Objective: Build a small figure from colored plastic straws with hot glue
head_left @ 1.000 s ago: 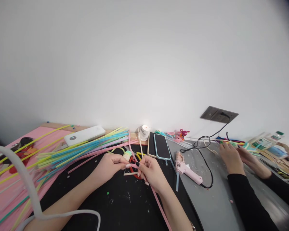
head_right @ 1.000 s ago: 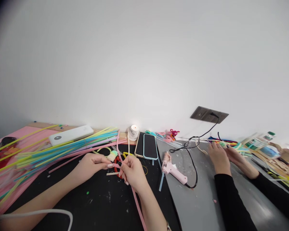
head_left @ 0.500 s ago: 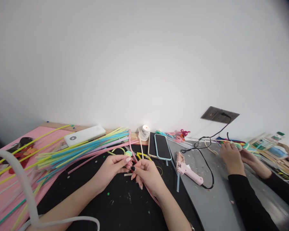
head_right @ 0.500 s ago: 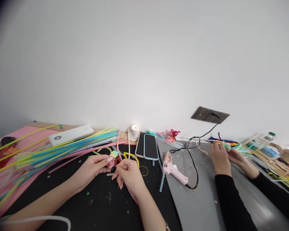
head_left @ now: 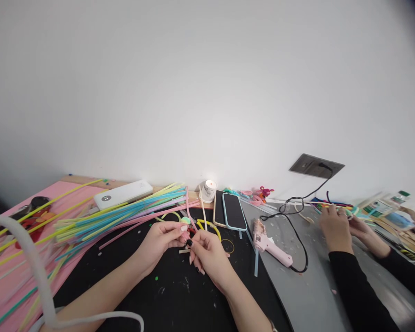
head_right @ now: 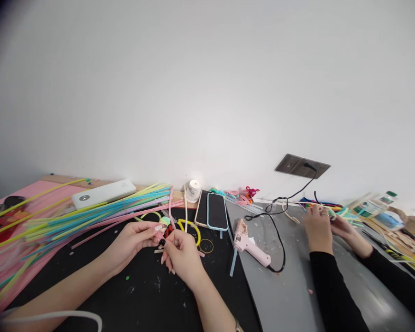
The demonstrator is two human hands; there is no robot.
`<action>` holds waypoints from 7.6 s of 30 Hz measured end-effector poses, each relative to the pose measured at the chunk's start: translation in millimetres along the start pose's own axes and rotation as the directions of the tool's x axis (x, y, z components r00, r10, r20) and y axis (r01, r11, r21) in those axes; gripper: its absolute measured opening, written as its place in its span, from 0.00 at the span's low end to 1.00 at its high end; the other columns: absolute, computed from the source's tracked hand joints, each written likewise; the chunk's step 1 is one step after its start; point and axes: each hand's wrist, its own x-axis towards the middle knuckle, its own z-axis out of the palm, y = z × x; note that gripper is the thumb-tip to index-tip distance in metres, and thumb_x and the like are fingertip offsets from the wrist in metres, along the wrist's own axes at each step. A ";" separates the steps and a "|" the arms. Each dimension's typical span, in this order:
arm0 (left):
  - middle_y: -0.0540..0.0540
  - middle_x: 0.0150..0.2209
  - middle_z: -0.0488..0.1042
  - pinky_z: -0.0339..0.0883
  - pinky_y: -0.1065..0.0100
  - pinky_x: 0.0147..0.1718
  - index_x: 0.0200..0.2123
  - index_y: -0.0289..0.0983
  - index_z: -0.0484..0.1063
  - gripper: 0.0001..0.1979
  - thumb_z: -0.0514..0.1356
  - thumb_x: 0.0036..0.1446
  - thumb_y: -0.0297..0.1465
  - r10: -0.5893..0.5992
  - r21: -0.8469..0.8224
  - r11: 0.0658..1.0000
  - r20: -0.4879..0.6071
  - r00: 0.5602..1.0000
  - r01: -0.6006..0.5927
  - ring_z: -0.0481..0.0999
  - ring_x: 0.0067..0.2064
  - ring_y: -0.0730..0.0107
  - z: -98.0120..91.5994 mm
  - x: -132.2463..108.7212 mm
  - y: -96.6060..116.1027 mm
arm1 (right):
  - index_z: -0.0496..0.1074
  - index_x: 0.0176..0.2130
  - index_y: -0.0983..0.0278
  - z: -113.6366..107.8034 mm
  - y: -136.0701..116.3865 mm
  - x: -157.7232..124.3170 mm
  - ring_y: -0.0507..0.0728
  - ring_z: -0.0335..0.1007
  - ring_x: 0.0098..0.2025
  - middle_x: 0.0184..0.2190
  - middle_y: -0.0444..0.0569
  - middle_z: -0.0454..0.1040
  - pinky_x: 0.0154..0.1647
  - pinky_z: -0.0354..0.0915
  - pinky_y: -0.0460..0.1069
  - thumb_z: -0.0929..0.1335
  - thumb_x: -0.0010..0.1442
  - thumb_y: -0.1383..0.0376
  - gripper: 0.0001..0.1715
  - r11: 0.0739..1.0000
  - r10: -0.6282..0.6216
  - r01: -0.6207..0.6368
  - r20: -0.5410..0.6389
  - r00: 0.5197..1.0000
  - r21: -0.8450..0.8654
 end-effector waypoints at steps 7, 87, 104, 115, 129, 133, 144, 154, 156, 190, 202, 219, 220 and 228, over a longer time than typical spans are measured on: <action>0.48 0.24 0.73 0.68 0.73 0.32 0.27 0.32 0.78 0.09 0.68 0.49 0.33 -0.055 -0.155 0.986 0.046 0.997 0.062 0.69 0.27 0.76 -0.1 1.1 0.2 | 0.60 0.26 0.62 2.8 -6.8 -1.6 0.45 0.54 0.10 0.15 0.38 0.67 0.09 0.47 0.41 0.66 0.57 0.58 0.15 0.996 -0.058 0.059 0.016 0.998 -0.066; 0.51 0.22 0.74 0.68 0.69 0.30 0.23 0.37 0.69 0.14 0.56 0.60 0.36 0.174 0.607 0.747 0.218 0.960 -0.273 0.75 0.26 0.69 -21.0 7.1 9.5 | 0.61 0.23 0.63 -33.1 -10.1 0.9 0.50 0.55 0.23 0.19 0.40 0.61 0.26 0.50 0.45 0.63 0.60 0.64 0.15 0.680 -0.443 0.240 -0.127 0.887 -0.693; 0.44 0.32 0.81 0.75 0.64 0.35 0.32 0.35 0.79 0.13 0.62 0.54 0.39 0.107 0.398 0.905 0.133 0.985 -0.152 0.80 0.32 0.63 -9.0 5.4 0.6 | 0.67 0.27 0.62 -16.5 -13.0 -0.6 0.50 0.58 0.22 0.18 0.40 0.63 0.27 0.55 0.45 0.62 0.60 0.66 0.10 0.803 -0.361 0.279 -0.057 0.931 -0.526; 0.45 0.36 0.81 0.73 0.64 0.40 0.34 0.39 0.81 0.07 0.62 0.52 0.31 0.363 0.606 0.710 0.123 0.924 -0.359 0.79 0.36 0.62 -5.6 0.1 2.3 | 0.66 0.22 0.64 -15.4 -12.8 0.8 0.49 0.56 0.22 0.19 0.41 0.63 0.24 0.54 0.44 0.65 0.56 0.64 0.12 0.901 -0.275 0.229 -0.079 0.958 -0.369; 0.46 0.33 0.81 0.72 0.68 0.33 0.35 0.39 0.82 0.09 0.63 0.52 0.32 0.277 0.535 0.790 0.125 0.953 -0.300 0.77 0.31 0.66 -8.8 3.5 4.2 | 0.68 0.19 0.64 -26.5 -28.7 -3.4 0.51 0.62 0.24 0.20 0.42 0.68 0.27 0.57 0.45 0.64 0.50 0.70 0.10 0.924 -0.182 0.154 -0.049 0.982 -0.350; 0.47 0.29 0.80 0.71 0.68 0.33 0.33 0.39 0.82 0.08 0.63 0.51 0.32 0.273 0.553 0.781 0.112 0.955 -0.288 0.77 0.30 0.66 -9.9 3.2 5.5 | 0.70 0.20 0.65 -30.5 -29.9 -4.6 0.50 0.62 0.24 0.20 0.42 0.68 0.27 0.57 0.45 0.65 0.51 0.69 0.10 0.929 -0.162 0.142 -0.031 0.986 -0.342; 0.49 0.26 0.77 0.66 0.71 0.31 0.28 0.40 0.79 0.11 0.56 0.57 0.30 0.342 0.737 0.537 0.255 0.905 -0.410 0.75 0.30 0.67 -14.3 3.0 9.6 | 0.70 0.20 0.65 -36.8 -23.8 -3.2 0.50 0.63 0.22 0.19 0.43 0.71 0.25 0.57 0.45 0.66 0.51 0.69 0.10 0.937 -0.129 0.105 -0.052 0.990 -0.333; 0.48 0.33 0.82 0.69 0.69 0.36 0.33 0.42 0.81 0.08 0.60 0.56 0.33 0.388 0.707 0.566 0.225 0.894 -0.424 0.78 0.35 0.64 -15.8 4.8 8.8 | 0.72 0.25 0.66 -34.8 -25.8 -2.5 0.49 0.63 0.20 0.18 0.42 0.72 0.24 0.57 0.44 0.69 0.49 0.67 0.04 0.991 -0.081 0.071 -0.082 0.993 -0.115; 0.48 0.34 0.82 0.69 0.68 0.38 0.33 0.42 0.81 0.08 0.61 0.55 0.32 0.417 0.721 0.533 0.231 0.879 -0.443 0.79 0.36 0.62 -17.5 5.4 8.5 | 0.73 0.25 0.66 -34.7 -25.7 -2.5 0.49 0.61 0.19 0.18 0.42 0.71 0.23 0.55 0.44 0.69 0.50 0.66 0.05 0.988 -0.073 0.063 -0.069 0.995 -0.141; 0.48 0.28 0.81 0.72 0.67 0.36 0.31 0.36 0.78 0.08 0.67 0.47 0.34 0.087 0.390 0.918 -0.030 0.996 -0.068 0.79 0.33 0.64 -6.9 2.5 13.4 | 0.68 0.22 0.64 -28.4 -23.3 -2.2 0.50 0.58 0.23 0.20 0.42 0.65 0.25 0.53 0.44 0.66 0.52 0.67 0.09 0.845 -0.302 0.218 -0.098 0.948 -0.488; 0.48 0.26 0.80 0.70 0.68 0.33 0.25 0.37 0.78 0.08 0.62 0.52 0.34 0.239 0.634 0.737 0.081 0.968 -0.235 0.78 0.30 0.65 -10.2 1.9 19.6 | 0.63 0.20 0.64 -28.1 -25.2 -1.5 0.49 0.54 0.23 0.19 0.40 0.60 0.25 0.51 0.44 0.65 0.52 0.67 0.11 0.880 -0.245 0.193 -0.068 0.967 -0.433; 0.46 0.32 0.80 0.70 0.65 0.37 0.33 0.38 0.77 0.08 0.63 0.52 0.35 0.239 0.519 0.818 0.084 0.967 -0.247 0.78 0.36 0.62 -10.8 3.3 11.7 | 0.75 0.28 0.63 -23.2 -15.5 2.0 0.50 0.59 0.23 0.20 0.42 0.67 0.25 0.55 0.45 0.68 0.53 0.69 0.06 0.818 -0.352 0.234 -0.134 0.926 -0.526; 0.46 0.33 0.80 0.71 0.64 0.38 0.33 0.37 0.76 0.09 0.65 0.50 0.36 0.211 0.433 0.878 0.036 0.977 -0.206 0.78 0.37 0.61 -8.5 3.1 10.3 | 0.74 0.27 0.63 -21.1 -14.3 2.1 0.50 0.59 0.22 0.20 0.42 0.67 0.24 0.55 0.45 0.68 0.53 0.68 0.05 0.848 -0.335 0.234 -0.141 0.932 -0.475; 0.50 0.29 0.73 0.67 0.72 0.35 0.28 0.35 0.74 0.07 0.67 0.51 0.33 0.140 0.056 0.988 0.082 0.987 -0.144 0.72 0.33 0.73 1.5 -0.3 0.1 | 0.67 0.26 0.63 9.8 2.5 1.5 0.49 0.62 0.16 0.17 0.40 0.68 0.19 0.60 0.45 0.73 0.49 0.57 0.14 0.986 -0.117 0.128 -0.105 0.988 0.105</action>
